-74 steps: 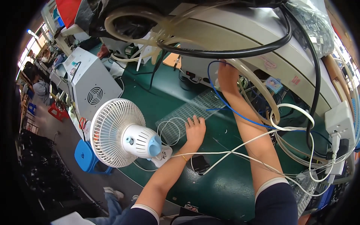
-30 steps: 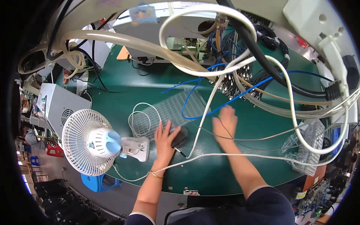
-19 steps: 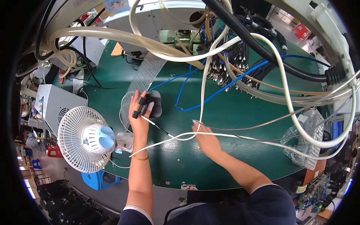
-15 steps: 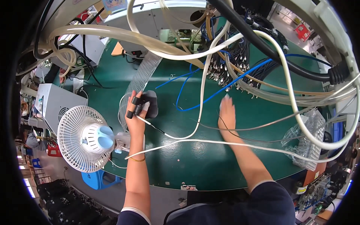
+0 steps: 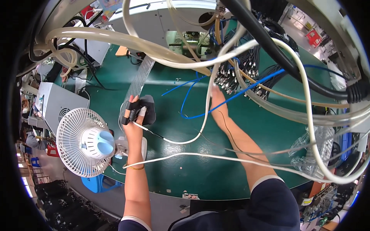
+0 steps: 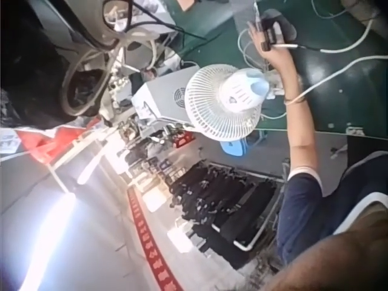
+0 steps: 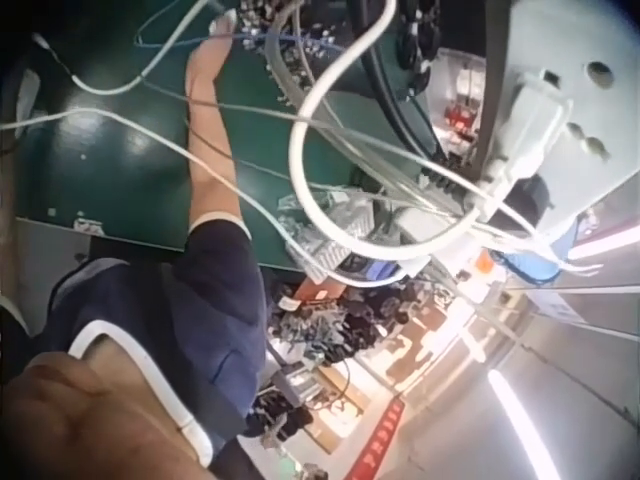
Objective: The recorder is trimming and processing black cable bundles using scissors at an industrial workstation.
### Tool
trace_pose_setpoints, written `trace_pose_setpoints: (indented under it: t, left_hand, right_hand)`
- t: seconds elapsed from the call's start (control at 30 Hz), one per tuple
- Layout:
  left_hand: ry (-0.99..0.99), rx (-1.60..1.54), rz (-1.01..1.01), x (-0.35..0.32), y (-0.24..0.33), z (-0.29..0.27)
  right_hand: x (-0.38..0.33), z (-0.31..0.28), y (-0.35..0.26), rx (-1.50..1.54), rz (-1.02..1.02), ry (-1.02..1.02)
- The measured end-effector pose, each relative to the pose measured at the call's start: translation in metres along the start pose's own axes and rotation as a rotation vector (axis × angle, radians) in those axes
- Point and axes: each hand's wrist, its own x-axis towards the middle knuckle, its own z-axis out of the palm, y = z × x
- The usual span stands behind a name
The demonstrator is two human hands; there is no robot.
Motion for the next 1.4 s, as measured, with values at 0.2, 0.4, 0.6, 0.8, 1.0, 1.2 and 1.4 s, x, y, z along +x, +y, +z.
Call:
trace_pose_setpoints:
  t: [0.2,0.4,0.6,0.8,1.0,1.2,1.4]
  left_hand:
    - [0.006,0.016,-0.022,-0.002,-0.006,-0.006]
    - [0.031,0.019,-0.032,-0.004,-0.007,-0.005]
    - [0.03,0.024,0.013,0.001,0.001,-0.006]
    - [0.053,0.06,0.003,-0.001,-0.006,-0.015]
    - [0.054,0.005,-0.012,0.003,0.002,-0.016]
    - [0.042,0.04,-0.01,0.002,0.003,-0.018]
    - [0.109,-0.11,0.025,0.009,-0.001,-0.025]
  right_hand:
    - [0.021,0.029,0.033,-0.262,-0.445,-0.199]
    - [0.042,0.064,0.003,-0.166,-0.091,-0.164]
    - [0.118,0.049,0.055,-0.723,-0.478,0.033]
    - [0.107,0.057,0.024,-0.486,-0.679,0.049]
    - [0.122,0.079,0.049,-0.479,-0.523,-0.122]
    - [0.154,0.084,0.049,-0.521,-0.621,-0.171]
    - [-0.07,0.134,0.001,0.055,0.055,-0.859]
